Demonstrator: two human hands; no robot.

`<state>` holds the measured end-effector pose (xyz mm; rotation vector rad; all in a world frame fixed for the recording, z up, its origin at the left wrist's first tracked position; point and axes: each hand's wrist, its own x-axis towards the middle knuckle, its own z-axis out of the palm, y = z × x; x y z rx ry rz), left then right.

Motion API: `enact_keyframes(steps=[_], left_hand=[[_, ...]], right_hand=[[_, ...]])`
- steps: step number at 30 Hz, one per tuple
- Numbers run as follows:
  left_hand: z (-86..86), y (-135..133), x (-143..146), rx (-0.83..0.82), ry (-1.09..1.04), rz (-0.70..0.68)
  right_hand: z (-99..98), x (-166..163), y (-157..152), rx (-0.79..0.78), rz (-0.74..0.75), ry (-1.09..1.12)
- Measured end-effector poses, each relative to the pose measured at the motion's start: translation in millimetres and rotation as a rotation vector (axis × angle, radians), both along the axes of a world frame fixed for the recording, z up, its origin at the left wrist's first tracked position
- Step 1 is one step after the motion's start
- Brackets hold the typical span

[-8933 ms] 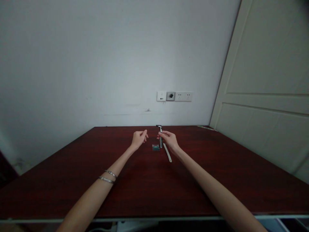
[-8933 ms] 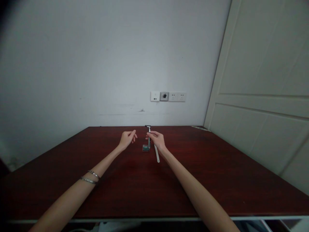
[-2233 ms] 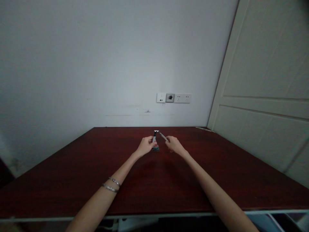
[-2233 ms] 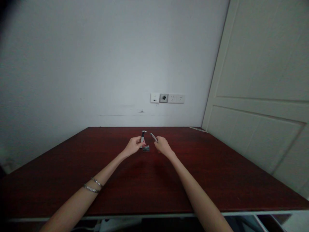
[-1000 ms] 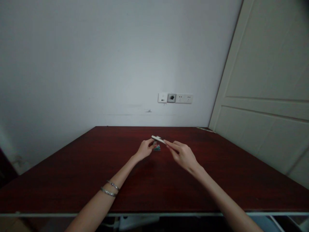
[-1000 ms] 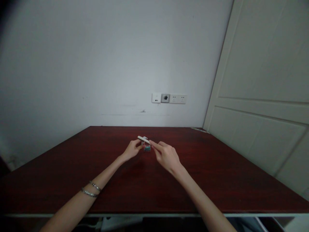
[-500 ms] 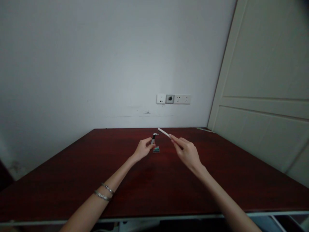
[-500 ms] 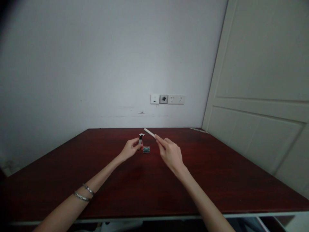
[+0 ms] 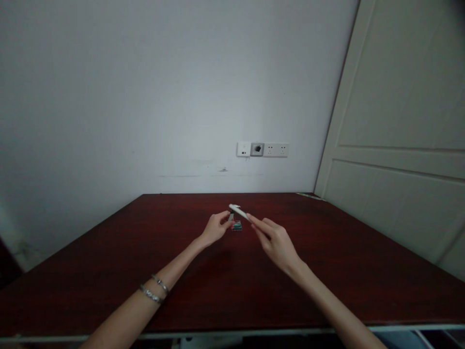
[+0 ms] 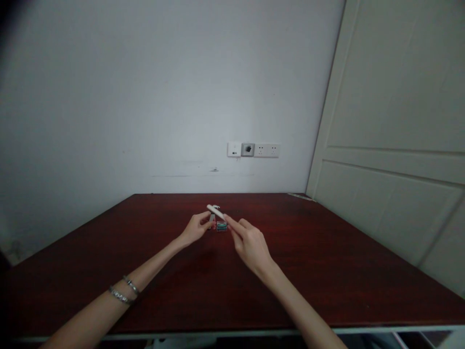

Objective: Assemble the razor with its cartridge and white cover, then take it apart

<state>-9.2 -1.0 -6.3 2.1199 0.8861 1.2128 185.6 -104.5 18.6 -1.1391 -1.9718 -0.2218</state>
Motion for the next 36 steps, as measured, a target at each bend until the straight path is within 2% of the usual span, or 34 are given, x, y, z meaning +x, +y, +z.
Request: enact_keyframes(steps=[3,6,10,15,19,24,28,33,36], left_hand=[[-0.1,-0.3,1.6,0.008,0.027,-0.002],[-2.0,0.6,3.5,-0.013,0.036,-0.007],[-1.5,0.3,7.9,-0.010,-0.009,-0.005],[4.0,-1.2,15.7,-0.015,-0.049,-0.005],[3.2,0.4,20.5,-0.064,-0.145,-0.063],[-1.1,3.9,19.5,-0.087,-0.170,-0.065],[-3.1,3.9,15.1,-0.028,-0.153,-0.047],[-3.3,3.1,11.5,-0.073,-0.153,-0.031],[-3.2,2.9,10.1,-0.072,-0.160,-0.042]], right_hand=[[-0.2,3.9,-2.8,0.027,-0.067,-0.051],[0.0,8.4,-3.4,-0.013,0.007,-0.167],[-1.8,10.5,-0.9,0.026,-0.055,0.020],[-8.9,4.4,1.9,-0.016,0.064,-0.059],[-9.8,5.3,5.4,0.073,-0.016,0.135],[-11.2,4.1,1.5,0.029,0.003,-0.065],[-11.3,1.1,0.9,0.096,-0.089,0.060],[-13.0,-2.9,-0.3,0.025,-0.010,-0.068],[-14.3,-4.3,1.4,0.053,-0.065,0.054]])
